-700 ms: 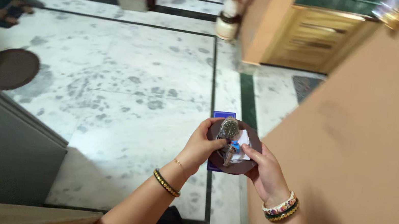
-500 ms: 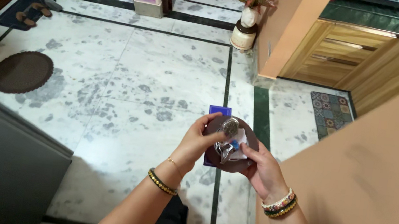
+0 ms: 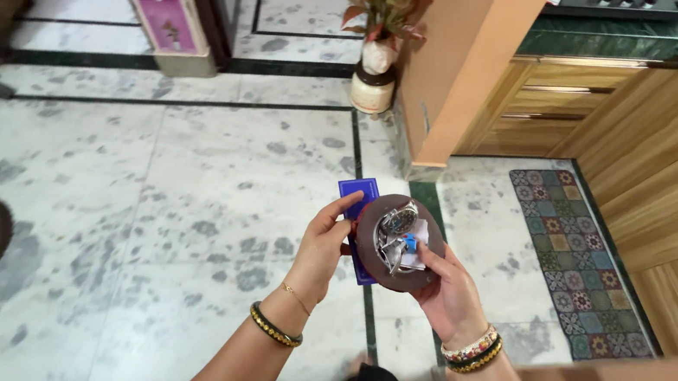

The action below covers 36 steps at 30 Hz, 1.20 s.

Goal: The person wipes a shelf and various decorative objects using a cloth, including lifting and wiping awards and a toy car.

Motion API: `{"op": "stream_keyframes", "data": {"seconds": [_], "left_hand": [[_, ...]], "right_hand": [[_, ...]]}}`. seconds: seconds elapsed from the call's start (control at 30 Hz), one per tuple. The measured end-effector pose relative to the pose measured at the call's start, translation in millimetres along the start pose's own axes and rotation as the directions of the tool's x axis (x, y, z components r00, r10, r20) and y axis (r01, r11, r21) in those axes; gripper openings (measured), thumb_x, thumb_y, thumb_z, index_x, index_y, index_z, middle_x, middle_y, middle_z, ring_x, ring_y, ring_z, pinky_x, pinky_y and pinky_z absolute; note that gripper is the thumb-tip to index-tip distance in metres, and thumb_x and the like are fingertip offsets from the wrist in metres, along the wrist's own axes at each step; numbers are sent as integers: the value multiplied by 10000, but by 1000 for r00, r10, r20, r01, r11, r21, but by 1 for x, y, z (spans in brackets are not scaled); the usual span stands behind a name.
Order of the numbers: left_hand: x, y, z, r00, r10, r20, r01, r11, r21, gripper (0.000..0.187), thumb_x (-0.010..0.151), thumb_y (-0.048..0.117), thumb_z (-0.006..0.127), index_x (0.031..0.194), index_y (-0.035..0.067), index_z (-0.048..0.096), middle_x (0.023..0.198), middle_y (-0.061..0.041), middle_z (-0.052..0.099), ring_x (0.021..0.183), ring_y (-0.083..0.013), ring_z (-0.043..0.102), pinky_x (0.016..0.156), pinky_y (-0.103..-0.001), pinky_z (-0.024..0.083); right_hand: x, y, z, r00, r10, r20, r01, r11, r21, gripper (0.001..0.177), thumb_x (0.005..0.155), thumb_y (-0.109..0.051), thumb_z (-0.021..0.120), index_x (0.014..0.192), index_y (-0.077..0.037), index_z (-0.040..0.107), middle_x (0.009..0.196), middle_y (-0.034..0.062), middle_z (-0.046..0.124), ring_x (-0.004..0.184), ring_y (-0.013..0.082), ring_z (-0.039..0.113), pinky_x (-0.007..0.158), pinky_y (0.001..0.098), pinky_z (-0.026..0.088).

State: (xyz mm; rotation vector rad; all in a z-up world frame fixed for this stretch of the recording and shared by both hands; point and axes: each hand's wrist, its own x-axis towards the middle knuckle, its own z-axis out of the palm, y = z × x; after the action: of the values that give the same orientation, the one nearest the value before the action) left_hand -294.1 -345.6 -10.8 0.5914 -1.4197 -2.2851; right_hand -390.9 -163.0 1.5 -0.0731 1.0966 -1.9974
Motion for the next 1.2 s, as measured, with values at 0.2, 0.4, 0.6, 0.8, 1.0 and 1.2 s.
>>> {"op": "stream_keyframes", "data": {"seconds": [0.2, 0.4, 0.6, 0.8, 1.0, 1.2], "left_hand": [[139, -1, 31, 992, 123, 35, -127, 977, 169, 409, 913, -48, 629, 1308, 28, 697, 1023, -58, 755, 809, -107, 655, 759, -249, 554], [275, -7, 102, 968, 12, 250, -58, 982, 178, 343, 918, -39, 612, 1248, -2, 697, 1124, -55, 749, 934, -84, 679, 841, -233, 555], [386, -39, 180, 928, -134, 349, 72, 980, 184, 400, 923, -33, 562, 1291, 27, 708, 1106, -56, 743, 923, -93, 659, 836, -243, 544], [488, -67, 283, 846, -220, 486, 145, 972, 186, 382, 939, -7, 566, 1291, 39, 707, 1084, -39, 747, 882, -91, 677, 794, -248, 559], [575, -103, 414, 654, -309, 691, 216, 951, 220, 479, 872, -44, 482, 1277, 45, 723, 1156, -39, 760, 936, -94, 700, 829, -236, 556], [623, -155, 555, 392, -213, 895, 179, 972, 152, 605, 848, -95, 554, 1434, 53, 519, 1208, -92, 722, 1016, -116, 705, 892, -244, 574]], "right_hand": [[115, -55, -40, 997, -62, -47, 66, 994, 89, 419, 986, -144, 531, 1398, -78, 566, 1256, 45, 699, 1117, 171, 676, 954, 361, 548], [206, -133, -97, 997, -63, -54, 73, 971, 227, 444, 969, -168, 542, 1396, -47, 561, 1300, 69, 688, 1154, 214, 679, 985, 408, 540], [256, -207, -148, 968, -184, -168, 222, 942, 251, 457, 975, -183, 522, 1416, -71, 551, 1341, 76, 666, 1189, 218, 657, 1009, 427, 526], [275, -275, -223, 897, -291, -333, 390, 877, 282, 456, 984, -202, 528, 1408, -38, 562, 1343, 96, 673, 1189, 228, 658, 1005, 424, 530], [277, -350, -292, 729, -393, -560, 596, 767, 238, 452, 972, -202, 560, 1393, -37, 574, 1314, 98, 684, 1166, 229, 666, 995, 417, 536], [263, -414, -347, 481, -436, -761, 771, 623, 131, 451, 970, -198, 556, 1390, -33, 575, 1321, 109, 680, 1169, 241, 664, 989, 442, 538]]}}
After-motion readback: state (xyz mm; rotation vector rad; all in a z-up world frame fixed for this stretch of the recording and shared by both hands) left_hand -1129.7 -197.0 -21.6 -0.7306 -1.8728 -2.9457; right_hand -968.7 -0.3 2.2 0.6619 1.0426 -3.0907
